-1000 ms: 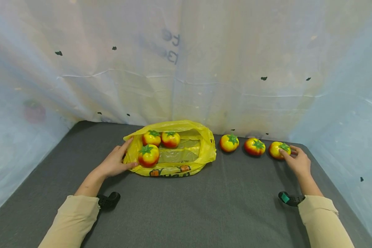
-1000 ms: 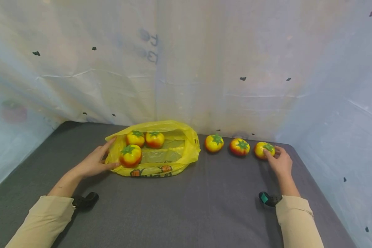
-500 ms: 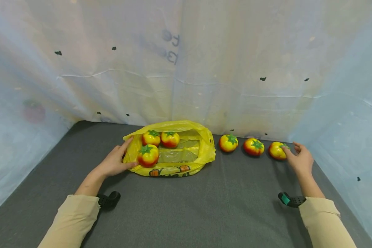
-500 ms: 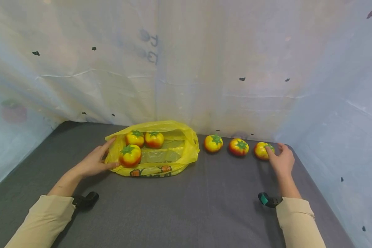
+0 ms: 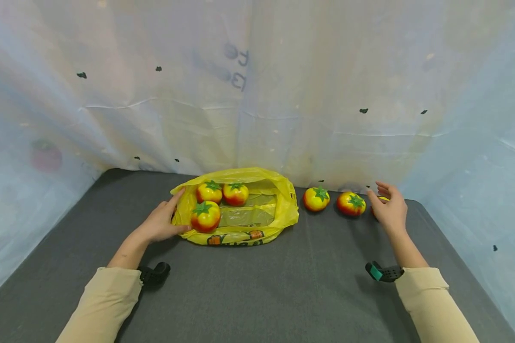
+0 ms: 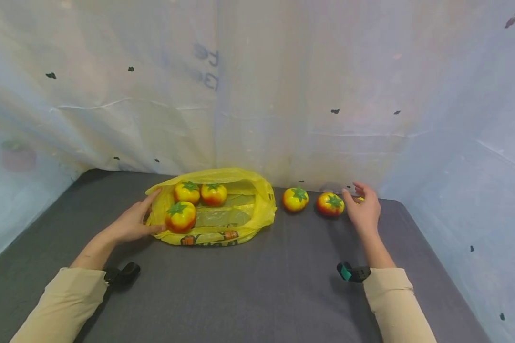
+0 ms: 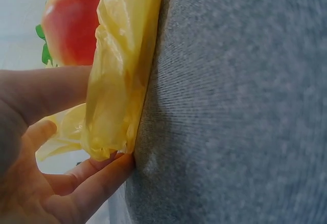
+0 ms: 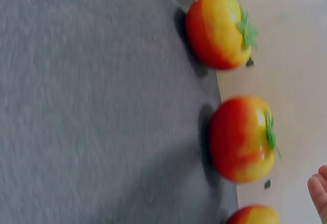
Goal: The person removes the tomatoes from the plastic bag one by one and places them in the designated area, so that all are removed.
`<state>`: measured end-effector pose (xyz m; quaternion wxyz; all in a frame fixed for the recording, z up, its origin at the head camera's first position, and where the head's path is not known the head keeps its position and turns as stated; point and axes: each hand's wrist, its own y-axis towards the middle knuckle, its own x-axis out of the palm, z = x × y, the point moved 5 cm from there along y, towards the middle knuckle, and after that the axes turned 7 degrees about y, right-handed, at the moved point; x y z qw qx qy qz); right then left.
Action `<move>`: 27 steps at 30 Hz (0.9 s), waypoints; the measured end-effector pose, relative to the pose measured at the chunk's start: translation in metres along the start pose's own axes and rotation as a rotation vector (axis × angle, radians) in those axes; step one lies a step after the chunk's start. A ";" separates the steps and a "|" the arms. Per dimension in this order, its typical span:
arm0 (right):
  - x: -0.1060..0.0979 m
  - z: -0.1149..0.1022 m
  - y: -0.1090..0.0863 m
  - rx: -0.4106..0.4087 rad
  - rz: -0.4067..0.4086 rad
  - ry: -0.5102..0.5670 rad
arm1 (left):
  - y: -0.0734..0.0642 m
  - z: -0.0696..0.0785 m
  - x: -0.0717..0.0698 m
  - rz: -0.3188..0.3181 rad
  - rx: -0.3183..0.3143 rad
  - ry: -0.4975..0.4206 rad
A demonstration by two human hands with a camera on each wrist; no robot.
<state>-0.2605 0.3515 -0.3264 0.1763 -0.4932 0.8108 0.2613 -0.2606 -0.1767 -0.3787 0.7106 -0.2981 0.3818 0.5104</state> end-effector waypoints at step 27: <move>0.076 -0.055 -0.018 -0.159 -0.148 0.148 | -0.001 -0.002 0.001 0.000 0.001 -0.008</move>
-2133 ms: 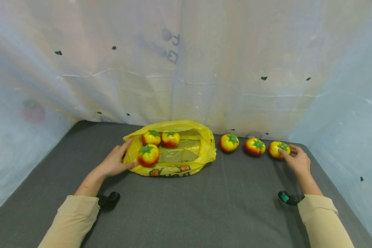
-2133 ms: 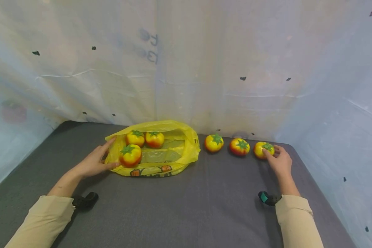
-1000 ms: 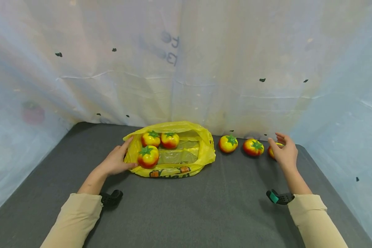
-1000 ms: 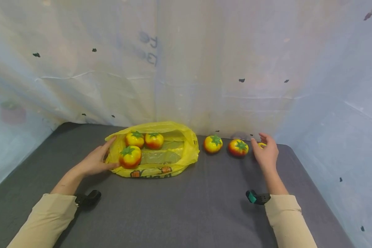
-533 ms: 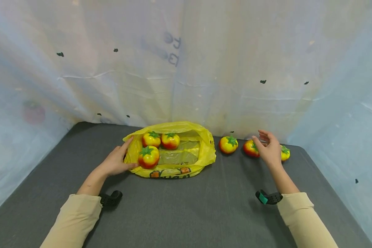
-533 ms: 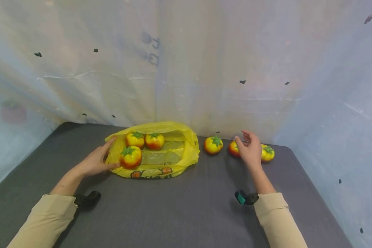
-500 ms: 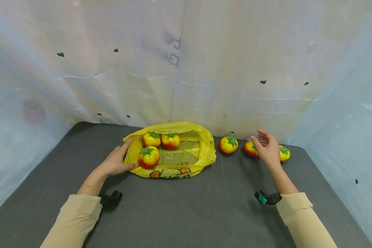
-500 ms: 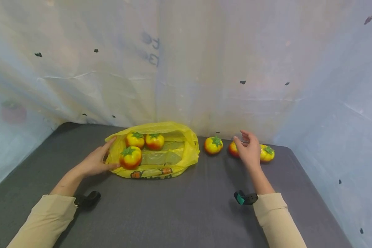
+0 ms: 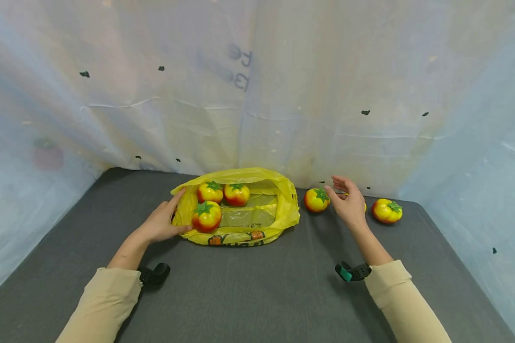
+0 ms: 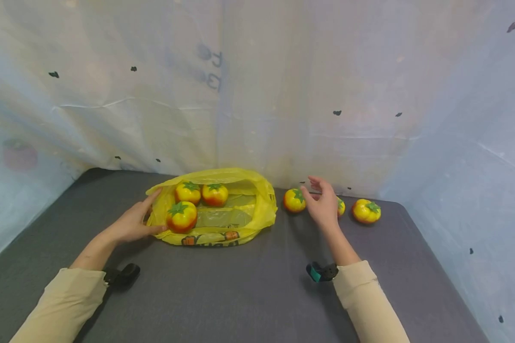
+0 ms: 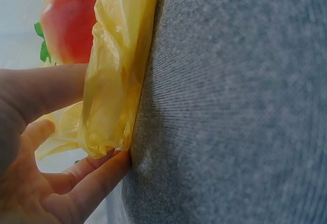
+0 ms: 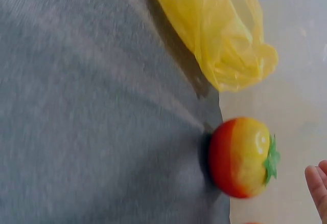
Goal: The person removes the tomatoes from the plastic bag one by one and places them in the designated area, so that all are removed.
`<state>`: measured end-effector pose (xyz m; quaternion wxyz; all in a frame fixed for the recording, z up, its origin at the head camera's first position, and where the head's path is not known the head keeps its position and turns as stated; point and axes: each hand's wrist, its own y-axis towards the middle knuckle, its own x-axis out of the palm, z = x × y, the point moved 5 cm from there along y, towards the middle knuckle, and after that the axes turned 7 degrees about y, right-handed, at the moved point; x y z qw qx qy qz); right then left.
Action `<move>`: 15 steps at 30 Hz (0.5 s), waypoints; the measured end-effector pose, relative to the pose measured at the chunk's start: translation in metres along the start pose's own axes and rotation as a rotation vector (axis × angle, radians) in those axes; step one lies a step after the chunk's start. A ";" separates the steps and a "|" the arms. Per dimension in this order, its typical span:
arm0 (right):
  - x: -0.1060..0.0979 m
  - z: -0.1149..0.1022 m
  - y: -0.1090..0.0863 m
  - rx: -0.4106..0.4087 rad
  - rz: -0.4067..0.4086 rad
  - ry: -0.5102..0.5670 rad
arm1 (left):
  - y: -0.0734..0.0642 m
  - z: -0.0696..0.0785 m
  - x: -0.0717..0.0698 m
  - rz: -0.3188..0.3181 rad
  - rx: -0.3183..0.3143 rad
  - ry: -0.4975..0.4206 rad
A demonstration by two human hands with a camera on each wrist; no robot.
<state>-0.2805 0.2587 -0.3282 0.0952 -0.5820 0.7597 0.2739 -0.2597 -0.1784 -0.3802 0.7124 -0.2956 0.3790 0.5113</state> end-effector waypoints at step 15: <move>0.038 -0.023 0.001 -0.035 -0.065 0.108 | -0.002 0.000 0.000 0.004 0.001 -0.012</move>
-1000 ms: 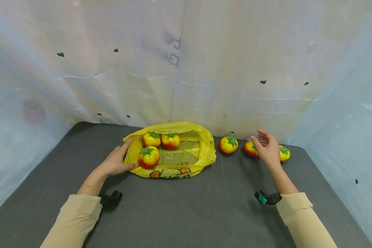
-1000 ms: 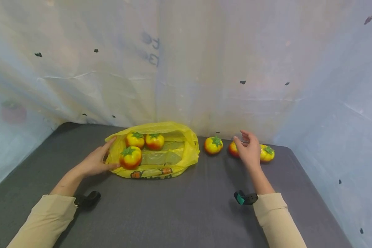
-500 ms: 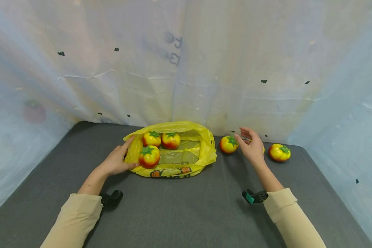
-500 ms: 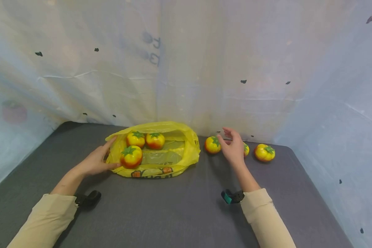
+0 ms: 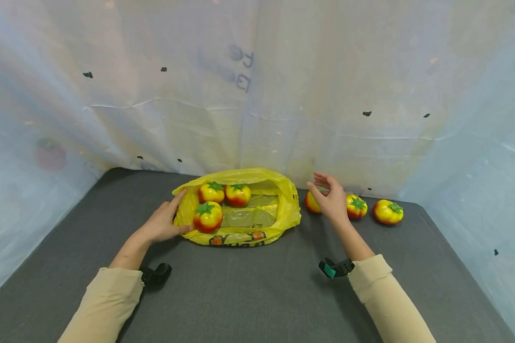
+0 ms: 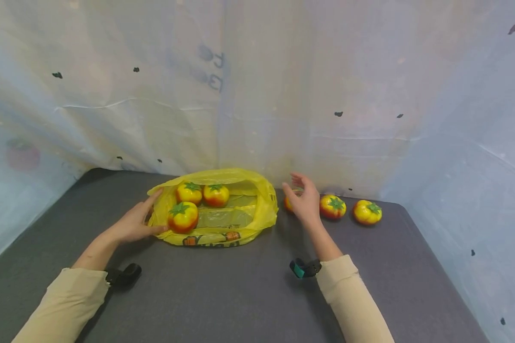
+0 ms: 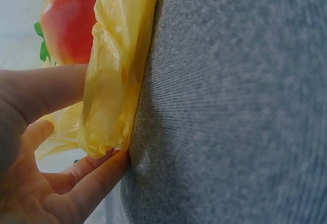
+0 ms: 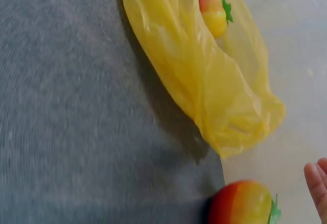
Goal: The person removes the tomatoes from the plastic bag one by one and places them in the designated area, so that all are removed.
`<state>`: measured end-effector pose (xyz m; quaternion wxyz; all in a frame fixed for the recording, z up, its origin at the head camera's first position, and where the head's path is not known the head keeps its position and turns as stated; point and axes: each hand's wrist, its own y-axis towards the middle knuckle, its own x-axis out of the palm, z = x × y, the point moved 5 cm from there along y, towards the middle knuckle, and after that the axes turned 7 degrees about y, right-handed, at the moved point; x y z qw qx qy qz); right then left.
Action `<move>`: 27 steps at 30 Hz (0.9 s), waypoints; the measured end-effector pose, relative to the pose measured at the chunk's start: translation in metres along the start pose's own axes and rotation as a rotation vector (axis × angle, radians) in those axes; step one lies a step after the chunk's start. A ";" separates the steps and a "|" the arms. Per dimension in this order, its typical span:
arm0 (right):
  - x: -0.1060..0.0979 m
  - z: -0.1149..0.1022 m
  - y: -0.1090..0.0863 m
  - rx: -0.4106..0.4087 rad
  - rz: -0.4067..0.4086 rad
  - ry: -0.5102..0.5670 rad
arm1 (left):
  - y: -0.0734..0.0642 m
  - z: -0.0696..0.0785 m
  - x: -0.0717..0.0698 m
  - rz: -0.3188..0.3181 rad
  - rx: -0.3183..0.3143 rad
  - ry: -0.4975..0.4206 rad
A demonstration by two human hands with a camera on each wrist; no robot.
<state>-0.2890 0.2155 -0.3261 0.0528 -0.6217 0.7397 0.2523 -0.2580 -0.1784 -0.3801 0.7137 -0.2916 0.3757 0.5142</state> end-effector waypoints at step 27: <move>0.077 -0.021 -0.003 -0.021 -0.134 0.127 | 0.000 0.003 0.000 -0.011 -0.001 0.008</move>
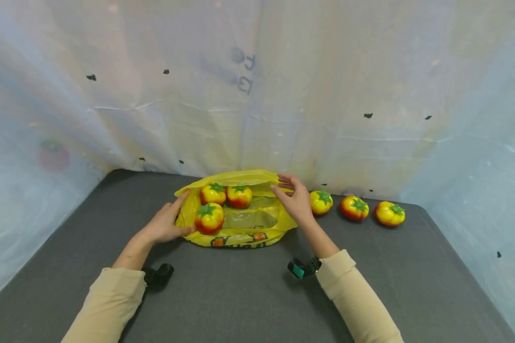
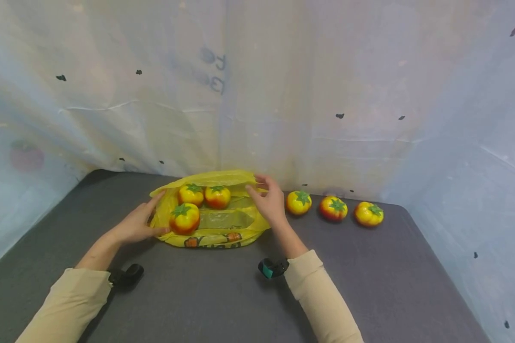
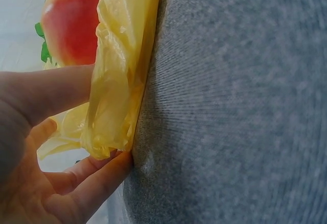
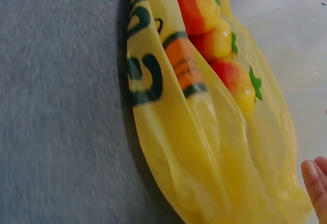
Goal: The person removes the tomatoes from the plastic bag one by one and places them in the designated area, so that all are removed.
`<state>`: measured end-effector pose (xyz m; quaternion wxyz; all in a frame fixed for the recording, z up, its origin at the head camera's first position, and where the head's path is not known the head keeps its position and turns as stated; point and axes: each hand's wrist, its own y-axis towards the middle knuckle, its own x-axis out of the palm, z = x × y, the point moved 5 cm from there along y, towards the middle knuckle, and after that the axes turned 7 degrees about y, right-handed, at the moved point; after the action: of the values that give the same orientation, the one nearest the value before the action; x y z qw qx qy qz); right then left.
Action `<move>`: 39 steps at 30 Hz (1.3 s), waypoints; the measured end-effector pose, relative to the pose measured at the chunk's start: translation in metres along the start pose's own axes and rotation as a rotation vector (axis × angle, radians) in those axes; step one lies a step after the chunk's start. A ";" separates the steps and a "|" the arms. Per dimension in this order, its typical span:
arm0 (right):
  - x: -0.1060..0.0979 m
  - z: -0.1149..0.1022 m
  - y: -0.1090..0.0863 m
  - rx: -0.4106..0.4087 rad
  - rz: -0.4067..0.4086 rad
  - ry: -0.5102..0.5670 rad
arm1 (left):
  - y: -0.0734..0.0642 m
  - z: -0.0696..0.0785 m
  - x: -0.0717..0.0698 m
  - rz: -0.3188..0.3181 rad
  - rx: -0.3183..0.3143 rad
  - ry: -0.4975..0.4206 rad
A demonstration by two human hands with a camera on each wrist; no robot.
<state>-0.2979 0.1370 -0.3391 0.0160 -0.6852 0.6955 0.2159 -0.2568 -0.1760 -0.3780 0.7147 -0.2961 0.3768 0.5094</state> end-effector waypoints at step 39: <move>0.079 0.020 -0.002 0.164 -0.116 -0.015 | -0.002 -0.002 0.001 0.021 -0.005 -0.006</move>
<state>-0.3065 0.0692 -0.3827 0.0897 -0.7189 0.6699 0.1622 -0.2550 -0.1773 -0.3796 0.7097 -0.2923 0.3767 0.5186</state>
